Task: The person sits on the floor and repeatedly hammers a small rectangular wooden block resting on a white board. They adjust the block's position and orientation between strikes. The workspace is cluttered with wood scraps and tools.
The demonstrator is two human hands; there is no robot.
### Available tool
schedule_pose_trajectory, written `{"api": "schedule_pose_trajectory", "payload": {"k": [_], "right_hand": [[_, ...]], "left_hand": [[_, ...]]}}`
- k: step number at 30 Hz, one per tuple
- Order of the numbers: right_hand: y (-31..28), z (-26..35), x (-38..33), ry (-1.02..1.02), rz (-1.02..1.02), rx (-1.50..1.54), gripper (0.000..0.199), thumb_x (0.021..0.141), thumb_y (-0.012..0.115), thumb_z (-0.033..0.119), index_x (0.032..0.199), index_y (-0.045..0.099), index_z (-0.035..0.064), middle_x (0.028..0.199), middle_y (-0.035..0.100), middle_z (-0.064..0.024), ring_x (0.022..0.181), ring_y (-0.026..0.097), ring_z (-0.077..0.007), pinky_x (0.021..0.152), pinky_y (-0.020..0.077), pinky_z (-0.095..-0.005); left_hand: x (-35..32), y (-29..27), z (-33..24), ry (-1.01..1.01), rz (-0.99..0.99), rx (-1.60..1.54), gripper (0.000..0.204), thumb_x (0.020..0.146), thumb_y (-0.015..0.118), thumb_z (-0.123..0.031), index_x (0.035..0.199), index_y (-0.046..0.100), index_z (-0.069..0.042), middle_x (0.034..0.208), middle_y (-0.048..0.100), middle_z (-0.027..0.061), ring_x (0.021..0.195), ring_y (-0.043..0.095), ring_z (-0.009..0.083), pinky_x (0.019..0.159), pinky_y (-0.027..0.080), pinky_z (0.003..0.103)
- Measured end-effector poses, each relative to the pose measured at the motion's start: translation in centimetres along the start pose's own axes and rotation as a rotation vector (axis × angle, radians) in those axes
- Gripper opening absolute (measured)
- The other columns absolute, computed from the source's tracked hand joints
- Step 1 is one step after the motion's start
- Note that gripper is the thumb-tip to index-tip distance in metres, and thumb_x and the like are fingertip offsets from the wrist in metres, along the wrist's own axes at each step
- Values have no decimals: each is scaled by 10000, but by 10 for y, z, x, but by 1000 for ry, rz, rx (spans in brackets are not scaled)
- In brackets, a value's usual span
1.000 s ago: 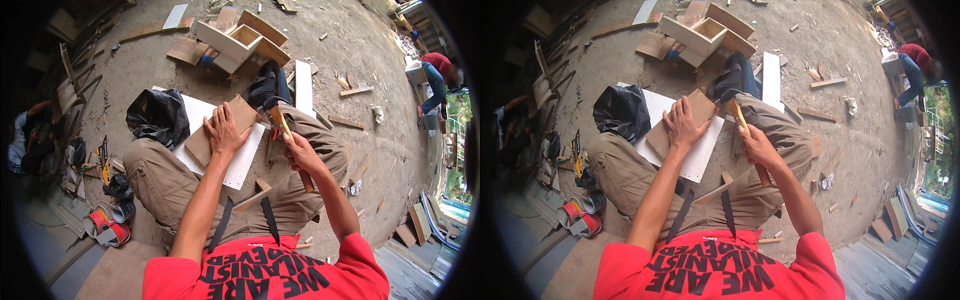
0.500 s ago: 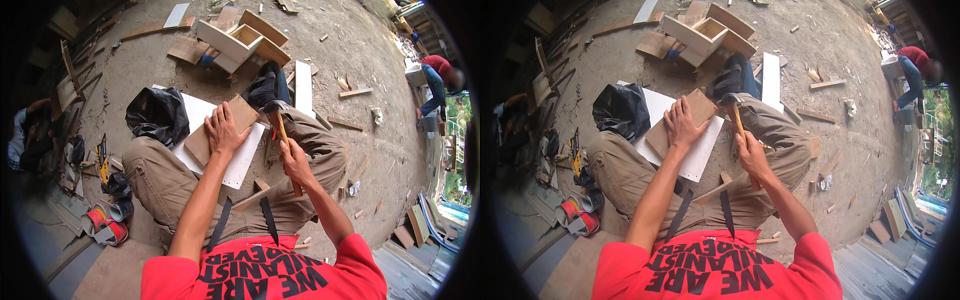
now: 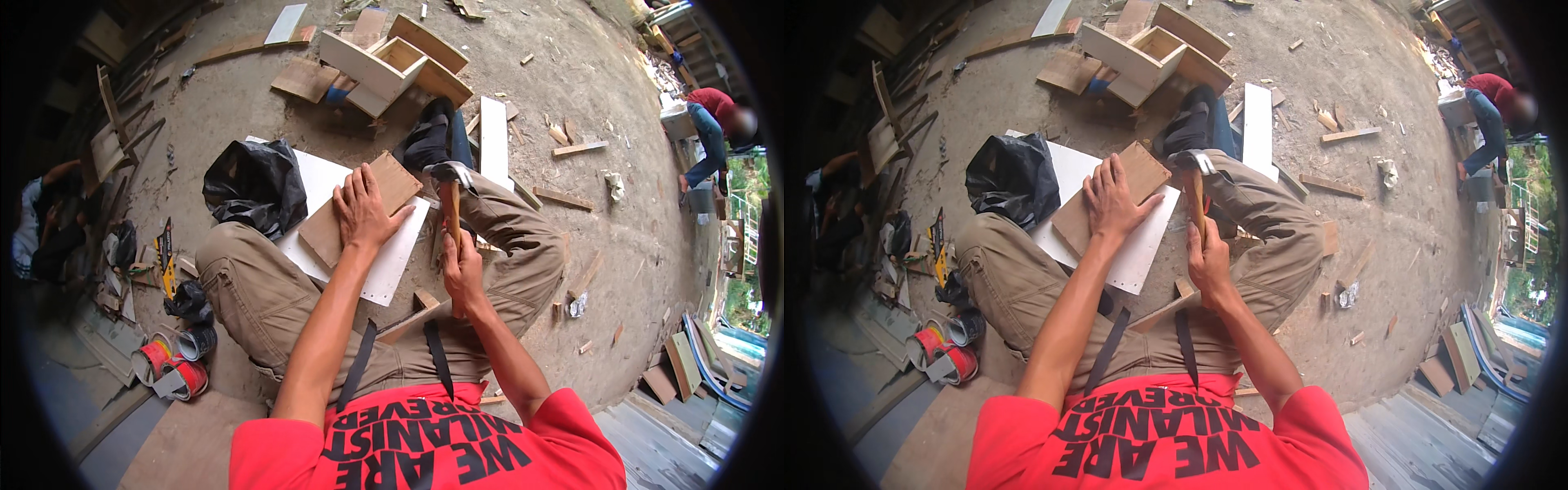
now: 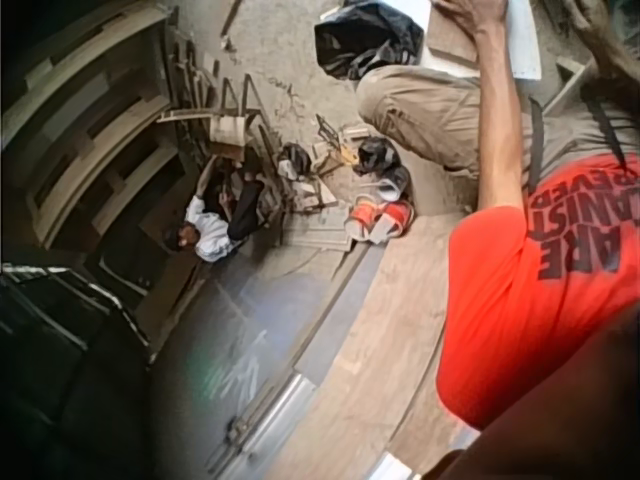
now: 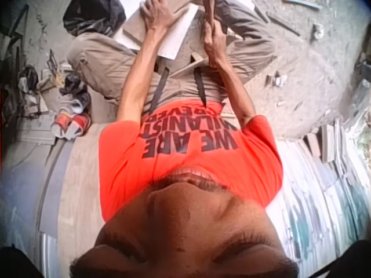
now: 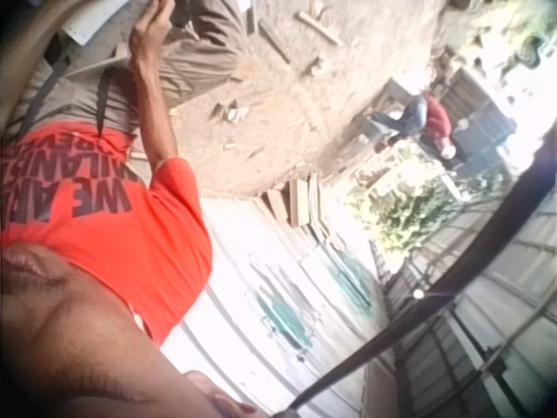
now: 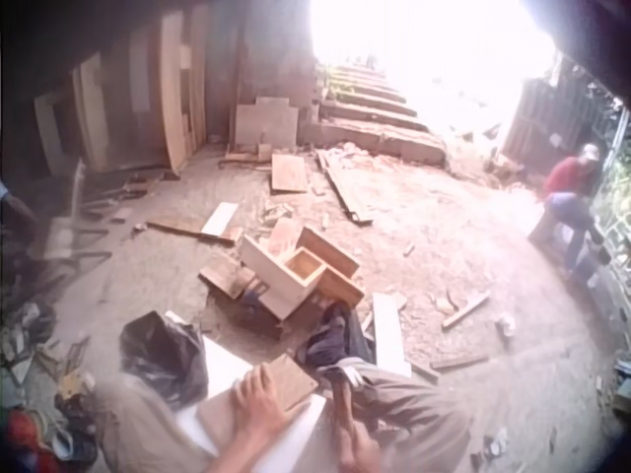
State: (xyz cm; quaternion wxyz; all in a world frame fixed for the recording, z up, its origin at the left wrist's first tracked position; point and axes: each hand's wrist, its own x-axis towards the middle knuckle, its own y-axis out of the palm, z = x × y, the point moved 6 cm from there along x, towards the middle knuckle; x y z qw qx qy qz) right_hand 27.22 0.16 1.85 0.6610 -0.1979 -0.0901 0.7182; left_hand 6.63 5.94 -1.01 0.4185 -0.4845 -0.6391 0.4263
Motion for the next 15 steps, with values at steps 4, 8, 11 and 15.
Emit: {"api": "schedule_pose_trajectory", "payload": {"k": [4,8,11,15], "right_hand": [[-18,24,-1,-110,-153,331,286,1088,468,293,1191,543,37,685,488,27,589,445,-48,531,373,-230],[-2,-1,-12,-174,-232,334,257,1099,431,302,1199,497,74,667,459,24,485,417,-58,443,342,-232],[22,-16,-8,6,26,-157,270,1075,494,270,1165,525,17,657,567,-83,556,553,-146,527,442,-334],[12,4,-16,-49,-162,28,288,1067,508,253,1219,527,9,656,574,-117,568,578,-180,544,454,-370]], "left_hand": [[0,0,1,2,2,18,1226,722,686,-760,1515,281,83,1483,386,205,1397,343,330,1166,201,564],[0,-4,-3,-3,26,13,1220,735,677,-759,1524,274,79,1497,372,208,1405,343,333,1166,206,562],[0,-4,-2,5,7,12,1213,740,675,-757,1523,277,79,1496,375,213,1402,345,339,1164,210,559],[-2,-1,0,3,5,19,1201,745,674,-749,1520,284,81,1494,381,224,1402,349,345,1164,211,557]]}}
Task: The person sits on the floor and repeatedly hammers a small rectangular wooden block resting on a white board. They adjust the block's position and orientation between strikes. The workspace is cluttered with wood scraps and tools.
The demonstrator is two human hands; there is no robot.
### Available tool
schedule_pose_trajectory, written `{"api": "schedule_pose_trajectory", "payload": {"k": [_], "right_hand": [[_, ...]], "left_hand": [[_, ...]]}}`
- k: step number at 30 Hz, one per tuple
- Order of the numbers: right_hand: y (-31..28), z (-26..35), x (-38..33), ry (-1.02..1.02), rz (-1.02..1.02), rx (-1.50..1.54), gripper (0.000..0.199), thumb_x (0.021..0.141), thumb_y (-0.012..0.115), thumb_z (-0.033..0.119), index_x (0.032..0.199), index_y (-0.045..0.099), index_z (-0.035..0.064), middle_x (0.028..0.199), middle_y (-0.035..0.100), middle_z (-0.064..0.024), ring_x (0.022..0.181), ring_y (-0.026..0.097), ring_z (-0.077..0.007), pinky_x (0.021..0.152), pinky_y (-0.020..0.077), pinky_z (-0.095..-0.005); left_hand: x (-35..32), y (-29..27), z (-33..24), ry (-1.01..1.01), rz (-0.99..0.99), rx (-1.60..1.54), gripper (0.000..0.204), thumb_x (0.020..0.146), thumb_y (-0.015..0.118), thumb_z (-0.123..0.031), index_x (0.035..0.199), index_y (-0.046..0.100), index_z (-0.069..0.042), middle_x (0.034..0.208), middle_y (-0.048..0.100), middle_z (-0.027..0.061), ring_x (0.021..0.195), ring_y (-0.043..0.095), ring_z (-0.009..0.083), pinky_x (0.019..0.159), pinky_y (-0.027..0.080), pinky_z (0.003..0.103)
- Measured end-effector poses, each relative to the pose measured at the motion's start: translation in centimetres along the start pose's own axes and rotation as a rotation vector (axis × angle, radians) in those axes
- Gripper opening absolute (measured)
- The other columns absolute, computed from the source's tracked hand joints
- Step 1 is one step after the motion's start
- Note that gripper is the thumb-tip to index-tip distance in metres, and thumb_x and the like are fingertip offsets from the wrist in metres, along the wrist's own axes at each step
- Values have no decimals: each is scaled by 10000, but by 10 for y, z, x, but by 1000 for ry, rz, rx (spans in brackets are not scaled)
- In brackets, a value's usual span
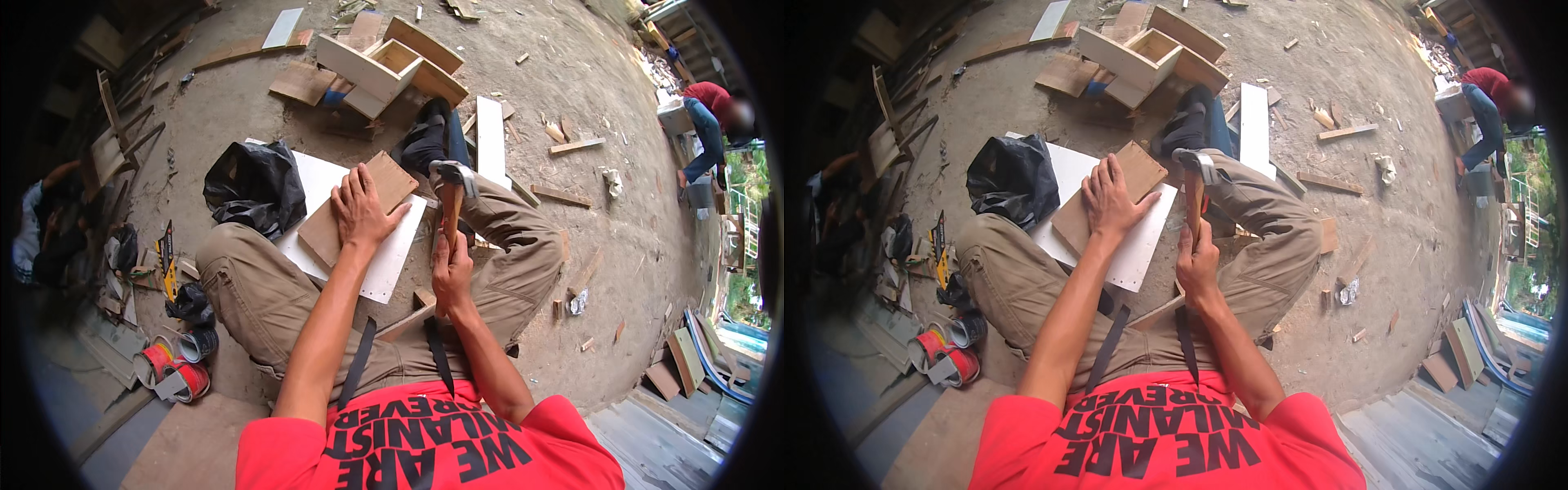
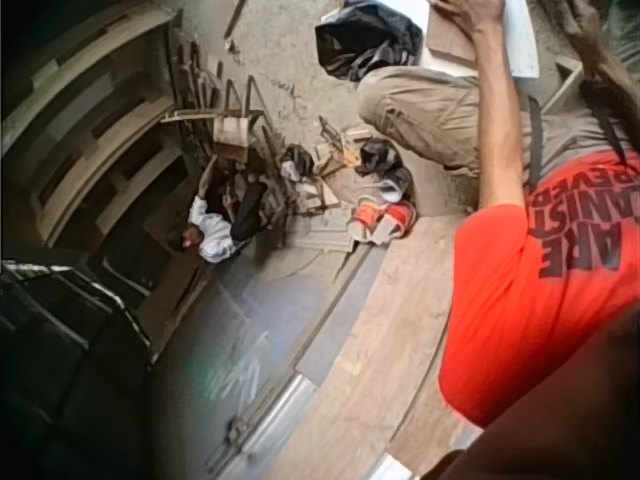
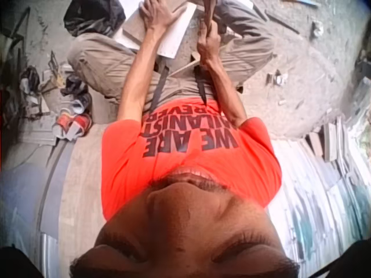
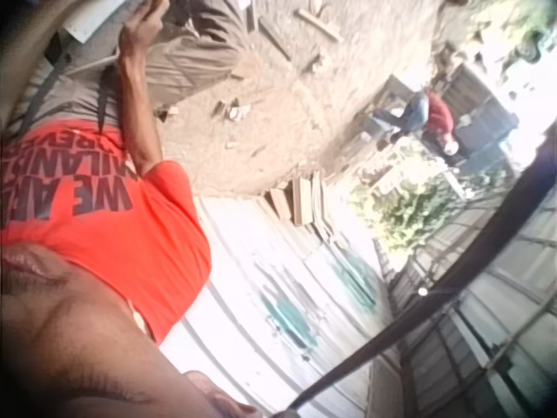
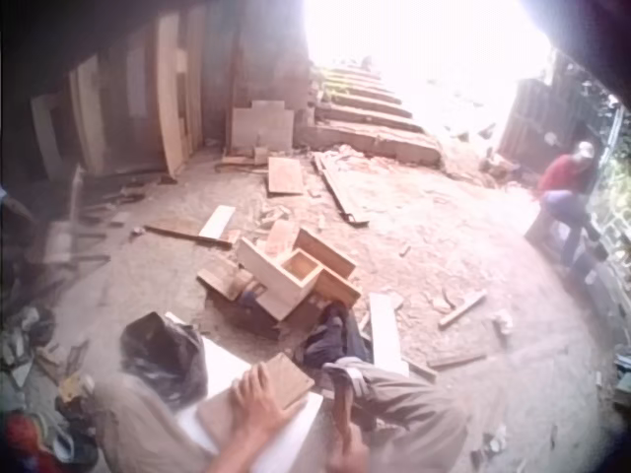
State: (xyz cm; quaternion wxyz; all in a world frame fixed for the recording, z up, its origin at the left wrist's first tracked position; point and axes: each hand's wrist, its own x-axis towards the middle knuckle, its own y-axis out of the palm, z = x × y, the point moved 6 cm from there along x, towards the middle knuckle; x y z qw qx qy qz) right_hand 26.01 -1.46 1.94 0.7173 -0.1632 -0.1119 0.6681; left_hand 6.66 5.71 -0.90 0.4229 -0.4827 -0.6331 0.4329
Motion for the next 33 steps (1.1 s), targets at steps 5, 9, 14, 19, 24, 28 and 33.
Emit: {"api": "schedule_pose_trajectory", "payload": {"k": [5,9,14,19,24,28,33], "right_hand": [[-4,14,6,-77,-8,-70,245,1052,520,206,1211,527,20,674,600,-178,590,643,-319,560,467,-424],[-4,14,17,-40,152,-181,245,1032,536,161,1215,521,0,748,642,-274,725,675,-464,604,491,-490],[-16,55,19,-131,66,-113,247,1026,536,143,1227,531,-2,769,644,-294,762,672,-482,617,502,-481],[-9,15,29,-75,282,-456,325,1039,526,236,1258,529,-3,790,660,-284,761,666,-487,644,499,-497],[-37,34,23,5,124,-71,369,1055,519,283,1321,523,28,730,631,-164,588,618,-268,578,492,-379],[-61,54,-4,355,347,253,395,1074,484,289,1412,485,85,726,508,20,541,466,-74,478,420,-269],[-64,89,-42,532,819,209,450,1071,512,324,1451,464,88,698,452,42,549,414,-48,461,383,-228]], "left_hand": [[0,0,-1,4,-20,-9,1185,747,689,-723,1518,288,82,1492,387,227,1401,350,346,1165,210,555],[-1,-1,-1,2,-5,-36,1148,753,723,-665,1515,297,82,1486,391,225,1389,358,348,1168,207,538],[-2,0,1,8,-27,-46,1136,747,735,-651,1506,315,83,1474,398,222,1384,363,342,1167,211,526],[2,-2,-5,34,-13,-8,1127,747,738,-646,1497,328,89,1466,406,221,1373,370,346,1163,216,525],[2,-11,0,69,29,-100,1115,759,736,-655,1510,338,67,1462,411,248,1370,383,368,1156,244,512],[12,-62,12,252,142,-473,958,801,738,-602,1516,434,-40,1446,476,243,1345,457,383,1137,337,465],[10,-103,39,231,569,-1235,911,814,743,-544,1513,450,-38,1477,520,162,1274,523,233,1072,414,373]]}}
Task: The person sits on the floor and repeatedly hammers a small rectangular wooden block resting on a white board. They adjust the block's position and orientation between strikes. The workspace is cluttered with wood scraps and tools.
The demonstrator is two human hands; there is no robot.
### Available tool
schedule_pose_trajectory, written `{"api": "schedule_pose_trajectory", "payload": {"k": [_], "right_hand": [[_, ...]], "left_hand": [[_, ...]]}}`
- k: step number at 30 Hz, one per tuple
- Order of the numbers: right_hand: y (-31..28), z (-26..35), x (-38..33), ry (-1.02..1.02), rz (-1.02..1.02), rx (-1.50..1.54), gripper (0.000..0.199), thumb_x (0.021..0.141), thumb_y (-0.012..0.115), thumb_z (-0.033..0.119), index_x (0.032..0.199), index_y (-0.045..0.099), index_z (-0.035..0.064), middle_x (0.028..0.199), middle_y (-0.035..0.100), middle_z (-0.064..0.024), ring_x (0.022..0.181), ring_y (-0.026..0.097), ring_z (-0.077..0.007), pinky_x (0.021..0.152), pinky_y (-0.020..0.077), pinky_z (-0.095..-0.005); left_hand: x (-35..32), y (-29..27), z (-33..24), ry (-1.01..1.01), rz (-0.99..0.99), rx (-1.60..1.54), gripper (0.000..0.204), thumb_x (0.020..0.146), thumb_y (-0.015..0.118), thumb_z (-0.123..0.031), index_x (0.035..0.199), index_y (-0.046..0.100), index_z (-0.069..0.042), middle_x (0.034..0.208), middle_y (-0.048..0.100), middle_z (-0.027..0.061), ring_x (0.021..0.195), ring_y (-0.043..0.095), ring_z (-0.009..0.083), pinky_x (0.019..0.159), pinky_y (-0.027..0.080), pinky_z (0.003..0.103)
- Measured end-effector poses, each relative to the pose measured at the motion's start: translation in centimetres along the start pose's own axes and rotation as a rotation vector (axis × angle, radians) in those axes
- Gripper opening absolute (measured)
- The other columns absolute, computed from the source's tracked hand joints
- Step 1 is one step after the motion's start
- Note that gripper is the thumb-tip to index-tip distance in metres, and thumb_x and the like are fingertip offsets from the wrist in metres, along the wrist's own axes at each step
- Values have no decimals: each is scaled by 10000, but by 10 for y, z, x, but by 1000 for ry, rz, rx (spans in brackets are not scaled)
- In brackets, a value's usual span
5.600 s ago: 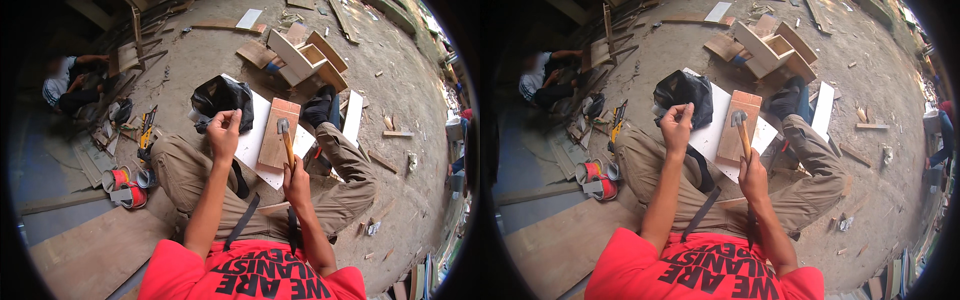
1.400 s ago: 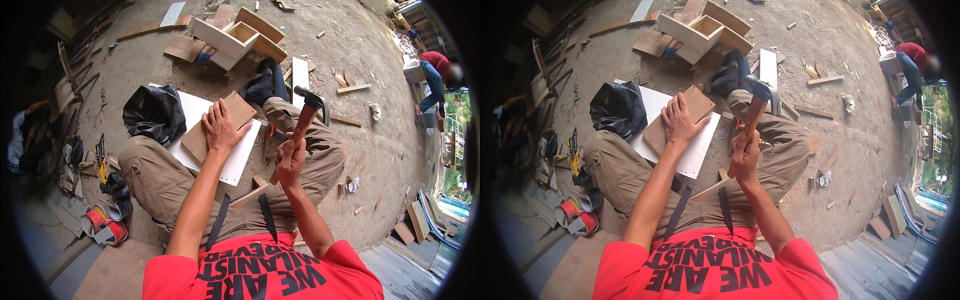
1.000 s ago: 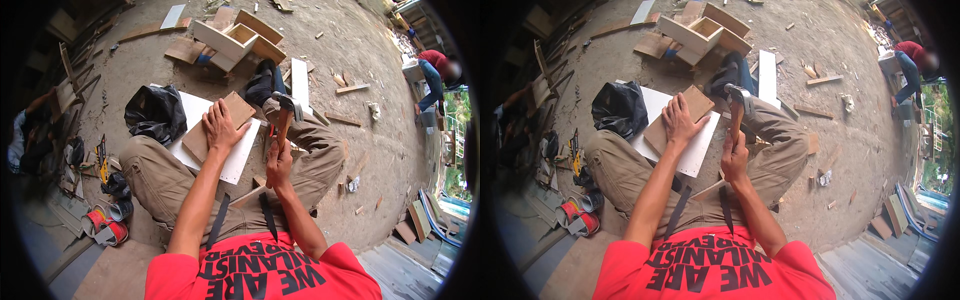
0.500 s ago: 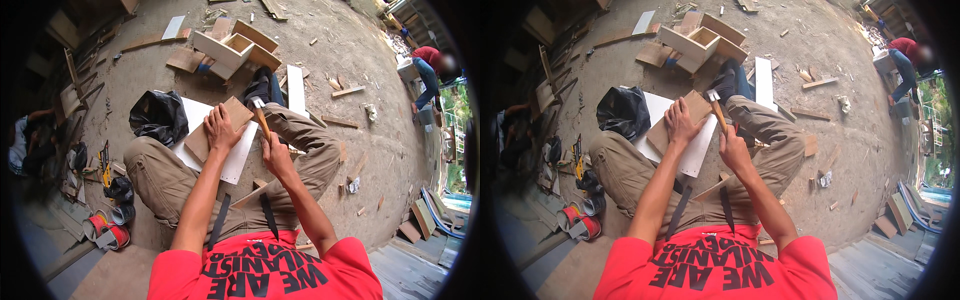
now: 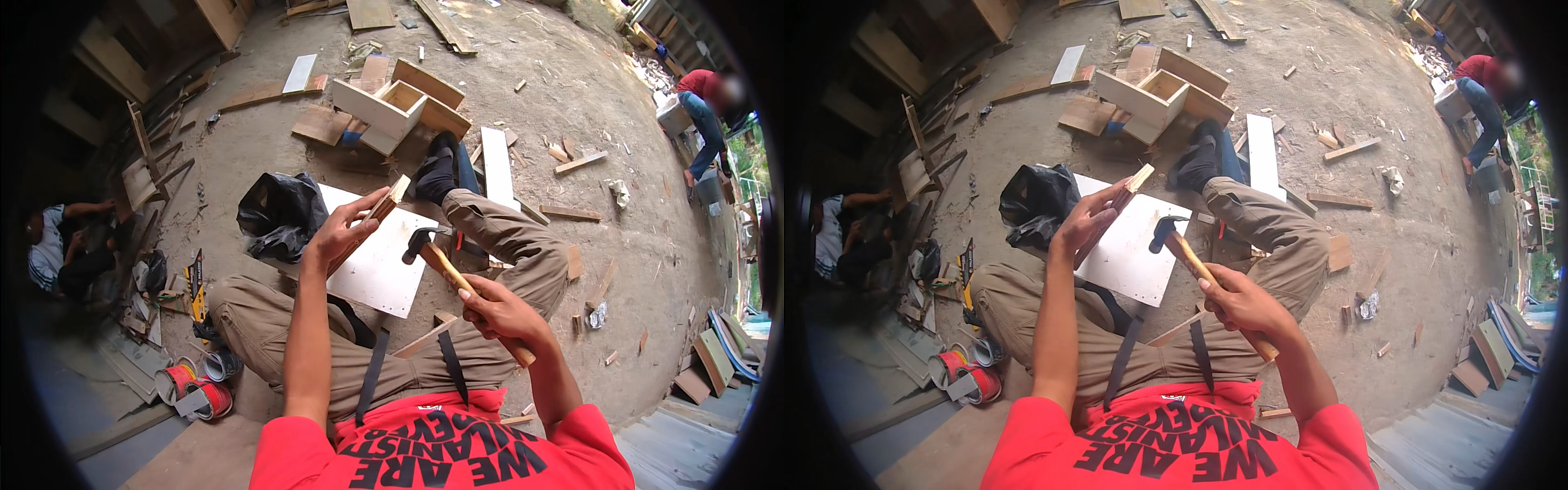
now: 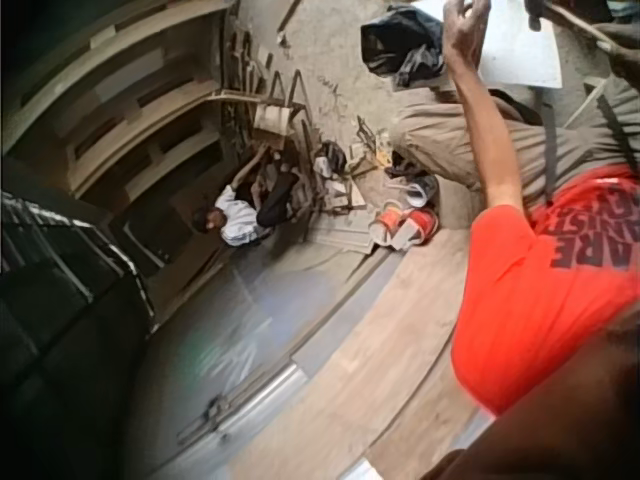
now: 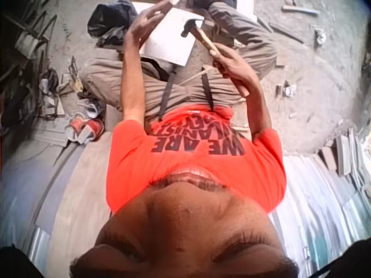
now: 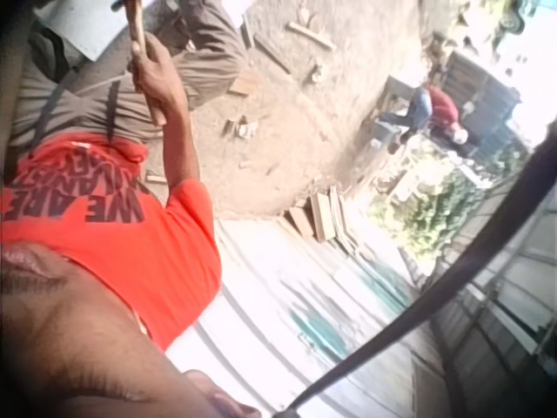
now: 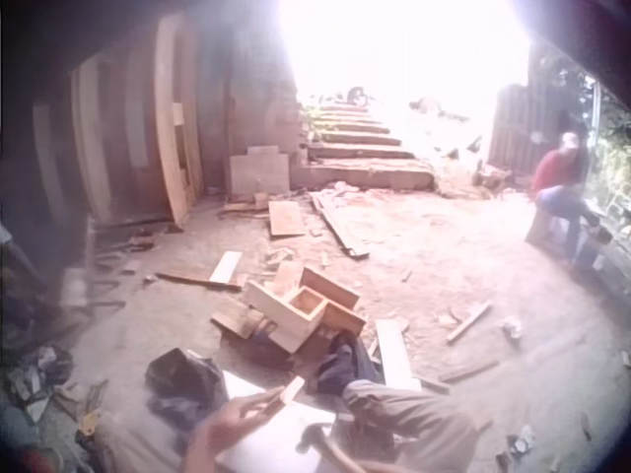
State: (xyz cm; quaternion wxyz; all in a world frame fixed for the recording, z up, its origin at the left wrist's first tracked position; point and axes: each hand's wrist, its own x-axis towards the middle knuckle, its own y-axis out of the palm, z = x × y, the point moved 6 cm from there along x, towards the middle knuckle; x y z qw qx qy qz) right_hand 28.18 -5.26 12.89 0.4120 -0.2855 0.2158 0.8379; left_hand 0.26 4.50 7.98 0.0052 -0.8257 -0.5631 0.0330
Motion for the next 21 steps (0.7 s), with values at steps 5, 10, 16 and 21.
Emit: {"api": "schedule_pose_trajectory", "payload": {"k": [5,10,16,21], "right_hand": [[17,29,-17,110,240,-152,478,1065,527,364,1470,464,116,743,472,33,576,418,-45,476,394,-225],[10,47,-22,153,295,-324,518,1067,537,314,1539,396,152,752,475,33,578,402,-39,458,343,-212],[9,53,-20,176,310,-436,517,1062,551,308,1529,409,140,748,498,24,574,421,-43,453,343,-215],[1,42,-25,169,256,-191,511,1059,561,282,1526,419,130,744,500,20,550,391,-33,438,304,-210]], "left_hand": [[-21,24,-4,-60,198,-257,897,800,775,-470,1489,461,10,1457,545,176,1271,528,212,1121,368,362],[-30,21,-5,-49,268,-244,816,723,846,-342,1412,566,-6,1447,553,188,1337,505,265,1150,336,376],[-27,15,3,-77,328,18,744,731,860,-346,1385,619,-86,1420,590,161,1285,541,242,1132,355,359],[-25,16,6,-150,277,-93,850,710,840,-398,1425,566,-31,1452,546,162,1320,490,242,1133,337,375]]}}
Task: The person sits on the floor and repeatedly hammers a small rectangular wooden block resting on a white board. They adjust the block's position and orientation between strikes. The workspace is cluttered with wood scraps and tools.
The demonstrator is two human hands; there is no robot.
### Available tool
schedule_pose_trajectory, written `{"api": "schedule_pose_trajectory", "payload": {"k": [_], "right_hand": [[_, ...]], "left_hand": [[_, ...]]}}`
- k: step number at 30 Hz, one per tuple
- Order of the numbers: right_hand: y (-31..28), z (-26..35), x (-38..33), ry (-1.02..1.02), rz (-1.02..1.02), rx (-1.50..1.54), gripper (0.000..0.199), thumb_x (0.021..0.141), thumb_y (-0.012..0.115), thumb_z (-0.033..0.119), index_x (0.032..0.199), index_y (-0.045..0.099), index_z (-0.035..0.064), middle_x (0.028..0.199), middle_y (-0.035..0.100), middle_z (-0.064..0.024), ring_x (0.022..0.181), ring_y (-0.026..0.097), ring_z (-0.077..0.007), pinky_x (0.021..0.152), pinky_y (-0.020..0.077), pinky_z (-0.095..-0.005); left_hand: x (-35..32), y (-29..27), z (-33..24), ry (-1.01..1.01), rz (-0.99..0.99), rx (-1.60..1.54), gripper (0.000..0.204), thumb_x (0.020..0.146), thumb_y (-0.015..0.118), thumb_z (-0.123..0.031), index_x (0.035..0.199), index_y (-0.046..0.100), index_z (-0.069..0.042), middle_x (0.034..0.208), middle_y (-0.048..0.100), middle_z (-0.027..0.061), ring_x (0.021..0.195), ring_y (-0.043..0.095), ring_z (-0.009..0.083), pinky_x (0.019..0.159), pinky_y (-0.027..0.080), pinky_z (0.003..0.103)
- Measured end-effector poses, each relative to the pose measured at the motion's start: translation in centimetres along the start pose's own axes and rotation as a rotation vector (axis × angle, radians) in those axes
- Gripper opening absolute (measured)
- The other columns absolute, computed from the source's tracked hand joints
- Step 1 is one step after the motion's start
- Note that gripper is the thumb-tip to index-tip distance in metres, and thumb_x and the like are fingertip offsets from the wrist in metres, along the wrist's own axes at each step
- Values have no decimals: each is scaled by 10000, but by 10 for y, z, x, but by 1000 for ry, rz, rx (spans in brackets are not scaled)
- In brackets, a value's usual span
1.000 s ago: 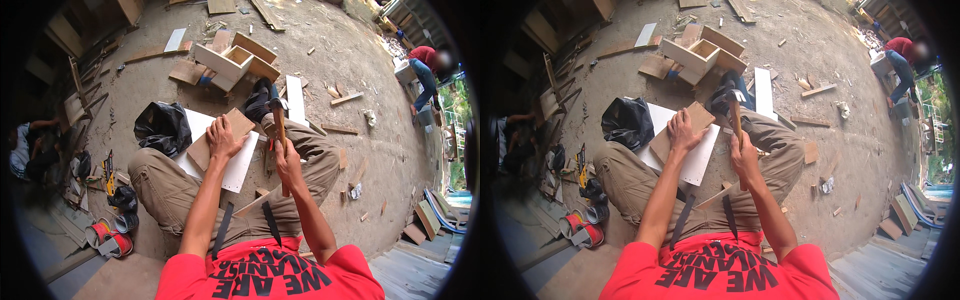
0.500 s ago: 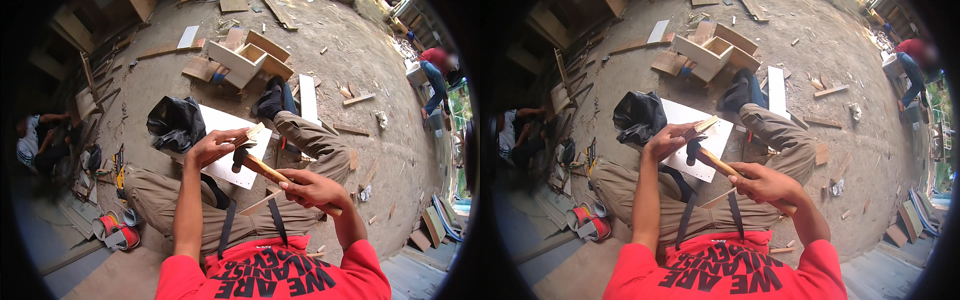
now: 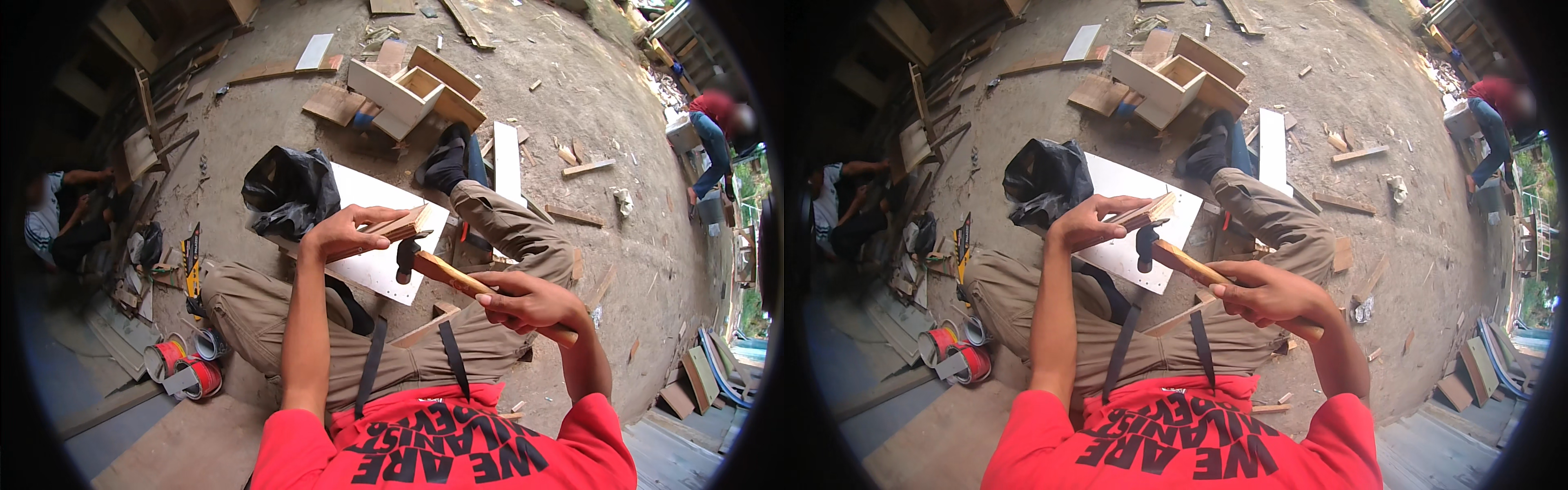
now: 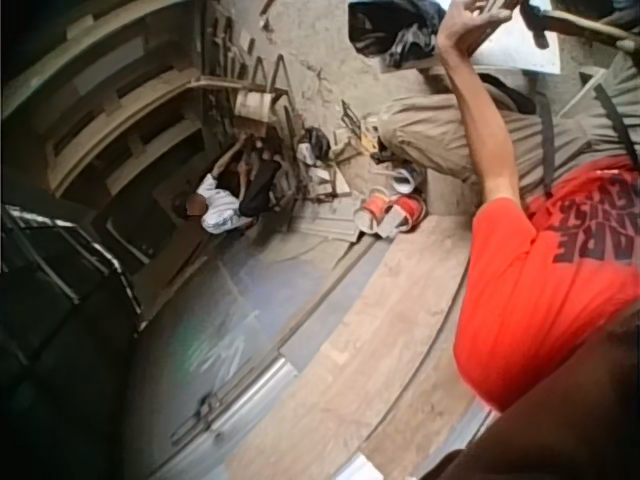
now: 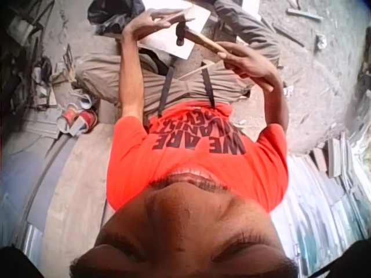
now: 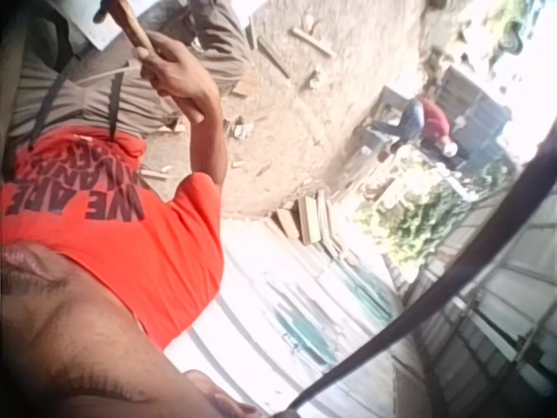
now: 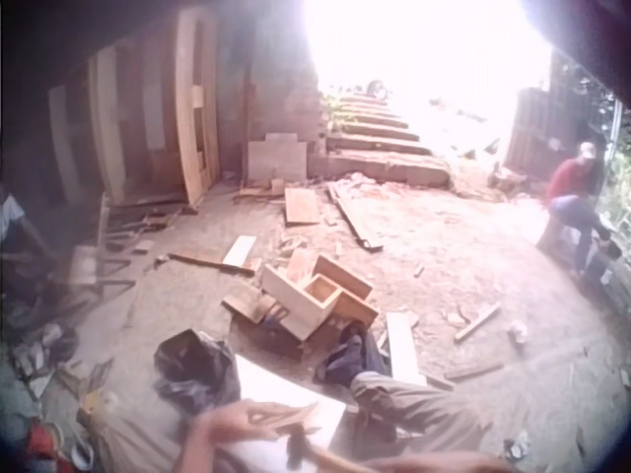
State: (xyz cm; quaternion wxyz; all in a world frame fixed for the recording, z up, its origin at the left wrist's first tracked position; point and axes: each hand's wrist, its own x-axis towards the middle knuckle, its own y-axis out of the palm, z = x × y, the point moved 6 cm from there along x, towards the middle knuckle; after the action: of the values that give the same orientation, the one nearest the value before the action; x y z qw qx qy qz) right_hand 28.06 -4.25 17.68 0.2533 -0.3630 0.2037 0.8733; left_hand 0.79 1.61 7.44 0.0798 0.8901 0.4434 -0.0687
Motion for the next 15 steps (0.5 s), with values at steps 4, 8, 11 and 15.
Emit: {"api": "schedule_pose_trajectory", "payload": {"k": [4,8,11,15], "right_hand": [[2,-3,1,-53,-30,111,515,1059,560,268,1531,414,123,733,486,20,536,360,-24,428,277,-205],[-3,-1,-4,-62,-41,131,516,1058,562,266,1531,414,121,718,466,27,518,339,-18,422,257,-197],[-6,-3,-6,-57,-32,177,507,1057,560,286,1522,429,129,717,461,34,518,336,-17,427,261,-196],[-8,-2,-3,-107,-56,132,504,1057,556,333,1513,446,148,731,473,37,533,349,-20,436,289,-200]], "left_hand": [[0,-10,13,-18,-12,-29,885,805,795,-474,1497,466,-30,1447,546,170,1290,513,211,1118,365,338],[-12,-20,41,-152,15,-69,986,844,766,-557,1566,337,-41,1443,526,204,1267,525,202,1094,396,307],[-14,-16,45,-198,52,-1,976,844,745,-590,1533,386,2,1422,538,203,1274,523,224,1092,390,322],[-3,-9,36,-133,-64,67,908,872,658,-604,1490,448,28,1436,534,187,1329,488,246,1133,356,349]]}}
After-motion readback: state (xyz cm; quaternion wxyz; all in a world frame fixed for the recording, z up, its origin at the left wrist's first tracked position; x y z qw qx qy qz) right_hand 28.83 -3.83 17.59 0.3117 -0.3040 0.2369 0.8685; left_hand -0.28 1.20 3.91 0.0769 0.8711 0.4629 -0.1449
